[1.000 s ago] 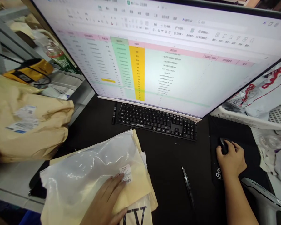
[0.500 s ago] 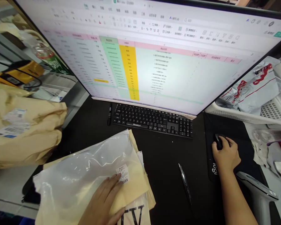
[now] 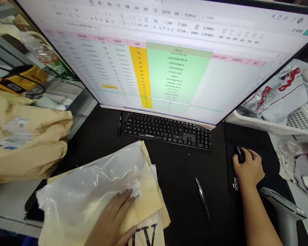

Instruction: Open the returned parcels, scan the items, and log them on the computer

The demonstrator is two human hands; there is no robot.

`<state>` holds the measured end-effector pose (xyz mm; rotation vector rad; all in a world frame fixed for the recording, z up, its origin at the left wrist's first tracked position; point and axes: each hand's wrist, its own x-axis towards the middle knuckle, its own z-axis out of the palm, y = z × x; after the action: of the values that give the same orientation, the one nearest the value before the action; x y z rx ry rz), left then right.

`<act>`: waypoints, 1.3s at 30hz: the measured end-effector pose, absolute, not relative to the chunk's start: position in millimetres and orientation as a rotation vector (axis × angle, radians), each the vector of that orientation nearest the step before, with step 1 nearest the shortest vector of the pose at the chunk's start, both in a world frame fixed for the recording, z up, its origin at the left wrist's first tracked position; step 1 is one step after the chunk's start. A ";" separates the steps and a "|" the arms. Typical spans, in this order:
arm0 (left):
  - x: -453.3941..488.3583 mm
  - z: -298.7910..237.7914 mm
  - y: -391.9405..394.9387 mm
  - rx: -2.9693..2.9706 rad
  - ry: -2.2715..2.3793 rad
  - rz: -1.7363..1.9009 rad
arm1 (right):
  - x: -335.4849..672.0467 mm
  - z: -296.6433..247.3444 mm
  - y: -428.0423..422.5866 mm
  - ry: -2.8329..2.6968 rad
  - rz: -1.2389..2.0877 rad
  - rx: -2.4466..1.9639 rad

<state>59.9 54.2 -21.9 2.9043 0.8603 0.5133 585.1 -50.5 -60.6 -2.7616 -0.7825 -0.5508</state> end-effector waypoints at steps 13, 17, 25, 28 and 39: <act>60.1 -19.2 51.5 2.803 0.875 0.448 | 591.4 -65.0 -53.1 -0.815 -0.597 -2.747; 63.0 -12.8 46.9 2.677 0.885 0.332 | 601.9 -70.0 -60.1 -0.855 -0.593 -2.792; 61.7 -12.4 44.2 2.564 0.892 0.315 | 629.6 -88.3 -69.4 -0.931 -0.628 -2.822; 60.2 -12.9 44.8 2.548 0.857 0.369 | 631.0 -89.4 -70.6 -0.945 -0.653 -2.804; 62.6 -4.8 50.2 2.583 0.844 0.409 | 626.6 -86.1 -67.7 -0.907 -0.665 -2.790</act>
<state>62.6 50.2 -4.8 2.5829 0.8435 0.4093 626.6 -67.7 -86.1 -2.7898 -0.9071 -0.6655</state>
